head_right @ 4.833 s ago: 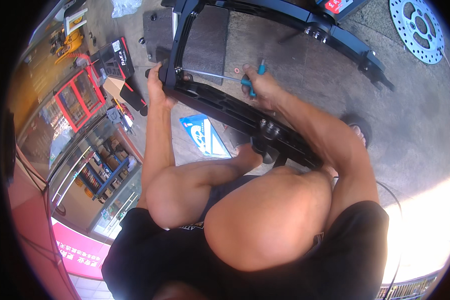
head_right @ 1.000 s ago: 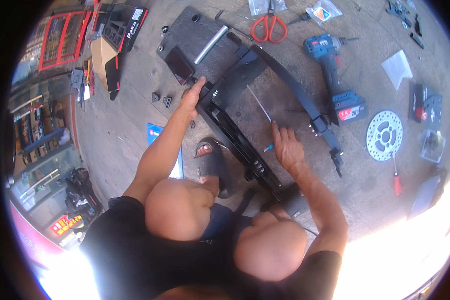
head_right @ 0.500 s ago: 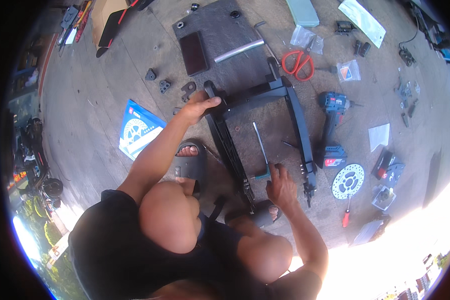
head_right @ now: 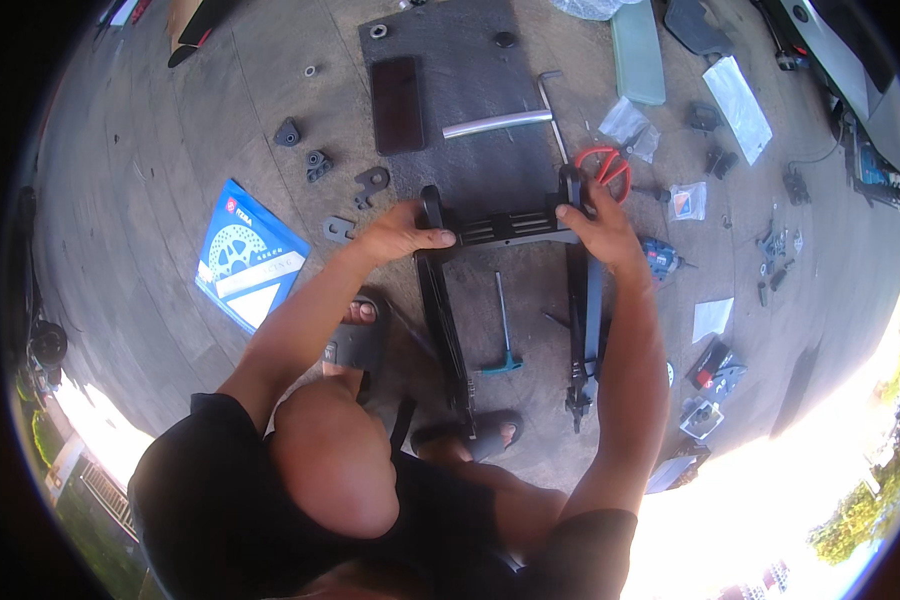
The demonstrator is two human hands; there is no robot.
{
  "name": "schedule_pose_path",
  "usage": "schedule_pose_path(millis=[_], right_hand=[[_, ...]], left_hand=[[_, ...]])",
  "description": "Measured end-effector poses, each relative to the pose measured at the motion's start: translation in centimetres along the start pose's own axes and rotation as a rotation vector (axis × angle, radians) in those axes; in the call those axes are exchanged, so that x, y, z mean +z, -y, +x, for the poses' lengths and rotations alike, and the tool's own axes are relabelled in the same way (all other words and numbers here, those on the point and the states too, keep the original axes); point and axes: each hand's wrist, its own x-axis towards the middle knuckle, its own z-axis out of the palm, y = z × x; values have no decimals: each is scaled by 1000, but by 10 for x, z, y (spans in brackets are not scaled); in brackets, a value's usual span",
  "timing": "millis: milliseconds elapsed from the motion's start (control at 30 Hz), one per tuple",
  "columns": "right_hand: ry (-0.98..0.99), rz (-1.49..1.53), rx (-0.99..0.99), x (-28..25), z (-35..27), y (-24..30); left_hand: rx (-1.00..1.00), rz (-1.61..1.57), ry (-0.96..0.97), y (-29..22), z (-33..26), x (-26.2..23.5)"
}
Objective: The person assembles a black metal frame on the floor, attaching brackets and a cylindrical tube using a T-handle Allen key. The person tightens bolts, inserts the tube, and secures end caps to complete the assembly.
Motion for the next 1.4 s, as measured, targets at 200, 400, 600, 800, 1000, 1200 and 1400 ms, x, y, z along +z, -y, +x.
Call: schedule_pose_path(millis=[200, 400, 600, 800, 1000, 1200, 1400], right_hand=[[170, 183, 51, -2, 6, -3], [168, 324, 109, -1, 4, -4], [134, 403, 113, 0, 3, -7], [117, 353, 56, 1, 6, -14], [87, 438, 108, 2, 8, -18], [27, 340, 24, 1, 13, -26], [26, 346, 14, 1, 14, -31]], left_hand=[[12, 85, 5, 3, -5, -2], [152, 264, -415, -37, 53, -43], [314, 1220, -347, -69, 140, -25], [199, 709, -51, -97, 110, -32], [200, 499, 174, -109, 70, -15], [173, 529, 292, -103, 71, -11], [95, 533, 349, -94, 71, -13]])
